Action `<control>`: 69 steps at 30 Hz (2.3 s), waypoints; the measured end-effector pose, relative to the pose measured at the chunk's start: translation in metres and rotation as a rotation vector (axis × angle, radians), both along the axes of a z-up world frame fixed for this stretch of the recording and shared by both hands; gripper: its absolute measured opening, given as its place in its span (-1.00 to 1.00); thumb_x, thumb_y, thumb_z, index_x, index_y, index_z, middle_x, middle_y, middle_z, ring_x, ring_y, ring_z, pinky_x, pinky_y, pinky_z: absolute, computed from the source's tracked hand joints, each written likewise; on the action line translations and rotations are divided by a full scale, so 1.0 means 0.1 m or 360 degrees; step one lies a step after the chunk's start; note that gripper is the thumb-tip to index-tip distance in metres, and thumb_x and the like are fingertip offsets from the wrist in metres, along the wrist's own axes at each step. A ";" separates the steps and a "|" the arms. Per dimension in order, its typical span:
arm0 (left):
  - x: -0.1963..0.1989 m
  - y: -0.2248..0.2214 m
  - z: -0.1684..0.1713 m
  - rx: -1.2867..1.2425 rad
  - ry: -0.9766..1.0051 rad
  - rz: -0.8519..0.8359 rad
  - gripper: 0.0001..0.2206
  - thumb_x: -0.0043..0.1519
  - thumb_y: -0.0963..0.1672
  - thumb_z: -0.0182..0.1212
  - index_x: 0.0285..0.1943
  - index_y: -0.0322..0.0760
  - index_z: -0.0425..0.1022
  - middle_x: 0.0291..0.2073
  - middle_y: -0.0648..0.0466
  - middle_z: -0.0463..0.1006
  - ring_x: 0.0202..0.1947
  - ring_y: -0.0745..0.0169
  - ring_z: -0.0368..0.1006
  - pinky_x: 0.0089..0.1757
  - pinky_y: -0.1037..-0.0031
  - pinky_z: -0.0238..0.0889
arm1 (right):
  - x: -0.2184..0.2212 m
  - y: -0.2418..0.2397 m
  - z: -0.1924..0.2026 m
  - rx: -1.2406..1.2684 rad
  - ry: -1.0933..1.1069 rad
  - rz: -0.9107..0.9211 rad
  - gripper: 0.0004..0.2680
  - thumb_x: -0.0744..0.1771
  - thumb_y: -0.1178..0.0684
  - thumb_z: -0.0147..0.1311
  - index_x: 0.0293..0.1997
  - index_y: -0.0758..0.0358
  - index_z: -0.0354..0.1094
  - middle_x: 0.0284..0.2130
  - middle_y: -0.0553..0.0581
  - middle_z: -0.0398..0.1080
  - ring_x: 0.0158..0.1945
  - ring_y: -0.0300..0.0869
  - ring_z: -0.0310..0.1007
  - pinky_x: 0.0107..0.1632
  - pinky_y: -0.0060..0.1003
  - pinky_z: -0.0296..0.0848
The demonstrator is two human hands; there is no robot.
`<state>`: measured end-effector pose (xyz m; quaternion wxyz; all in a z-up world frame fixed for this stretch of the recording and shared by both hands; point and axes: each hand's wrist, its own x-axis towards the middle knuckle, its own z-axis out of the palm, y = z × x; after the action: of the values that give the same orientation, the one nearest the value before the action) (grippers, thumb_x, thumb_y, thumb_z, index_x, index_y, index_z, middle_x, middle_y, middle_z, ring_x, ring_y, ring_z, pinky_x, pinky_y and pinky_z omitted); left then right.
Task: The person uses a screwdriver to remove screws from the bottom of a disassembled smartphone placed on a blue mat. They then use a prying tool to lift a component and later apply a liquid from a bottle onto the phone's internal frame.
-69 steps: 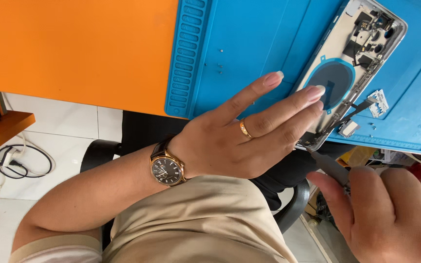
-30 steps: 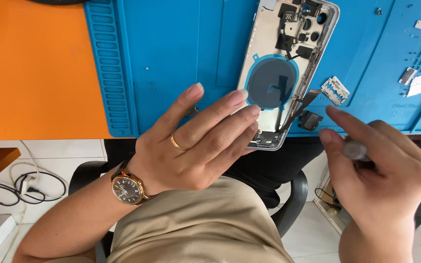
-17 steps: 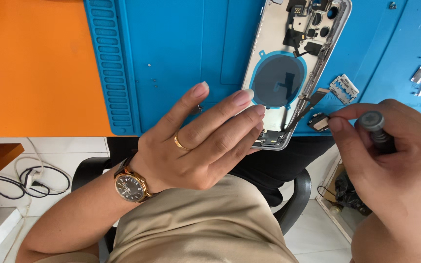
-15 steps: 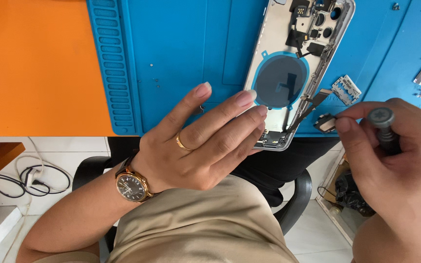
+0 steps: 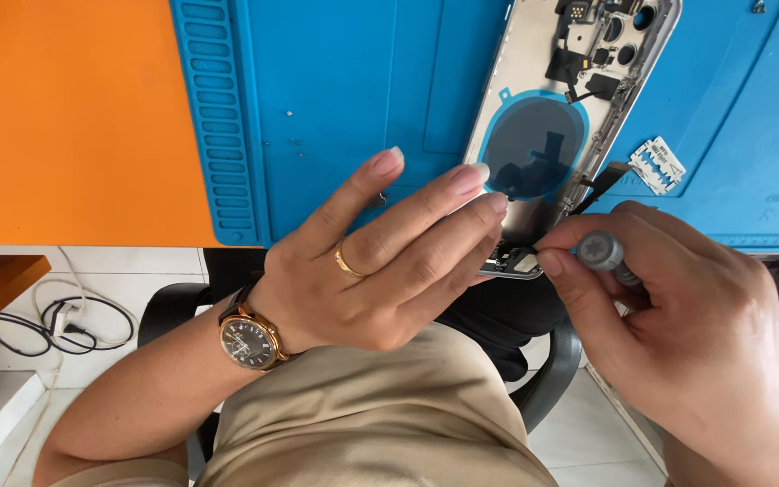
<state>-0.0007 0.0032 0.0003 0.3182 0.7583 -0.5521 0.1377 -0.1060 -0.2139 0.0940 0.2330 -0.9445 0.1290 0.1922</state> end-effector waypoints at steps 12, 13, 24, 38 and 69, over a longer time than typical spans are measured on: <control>0.02 -0.02 0.01 -0.0048 -0.0015 0.0019 -0.85 0.58 -0.08 0.36 0.14 -0.17 0.80 0.15 0.16 0.65 0.31 0.28 0.43 0.29 0.25 0.36 | 0.03 -0.01 0.00 -0.0068 0.0049 0.0096 -0.93 0.45 0.06 0.13 -0.14 0.09 0.52 -0.25 -0.12 0.55 -0.50 -0.14 0.34 -0.40 -0.20 0.29; 0.03 -0.01 0.01 -0.0048 -0.0015 0.0022 -0.85 0.58 -0.08 0.36 0.14 -0.17 0.80 0.15 0.16 0.65 0.31 0.28 0.43 0.29 0.25 0.36 | 0.05 0.00 0.01 -0.0068 0.0049 0.0099 -0.93 0.45 0.06 0.13 -0.14 0.09 0.52 -0.25 -0.12 0.55 -0.50 -0.14 0.34 -0.40 -0.20 0.29; 0.03 0.00 0.00 -0.0049 -0.0046 0.0028 -0.84 0.60 -0.08 0.34 0.16 -0.17 0.80 0.19 0.13 0.64 0.32 0.28 0.41 0.31 0.26 0.35 | 0.08 0.05 0.06 -0.0134 -0.0030 0.0181 -0.92 0.45 0.10 0.20 -0.14 0.11 0.62 -0.32 -0.14 0.53 -0.50 -0.28 0.41 -0.43 -0.28 0.29; 0.05 0.00 0.01 -0.0041 -0.0065 0.0053 -0.86 0.60 -0.08 0.38 0.16 -0.14 0.82 0.18 0.18 0.64 0.32 0.32 0.42 0.31 0.31 0.34 | 0.05 0.01 -0.01 -0.0079 0.0148 0.0052 -0.92 0.45 0.04 0.11 -0.06 0.10 0.52 -0.24 -0.09 0.56 -0.41 -0.12 0.47 -0.36 -0.17 0.37; 0.06 0.01 0.02 -0.0035 -0.0042 0.0043 -0.85 0.60 -0.09 0.36 0.19 -0.17 0.78 0.18 0.18 0.63 0.30 0.33 0.46 0.30 0.31 0.35 | -0.04 0.02 -0.06 -0.0162 0.0130 0.0076 -0.91 0.45 0.02 0.16 -0.06 0.15 0.51 -0.43 -0.02 0.44 -0.46 -0.05 0.37 -0.43 -0.10 0.29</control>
<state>0.0049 0.0039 0.0021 0.3173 0.7603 -0.5444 0.1580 -0.1099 -0.2119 0.0877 0.1747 -0.9493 0.1254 0.2292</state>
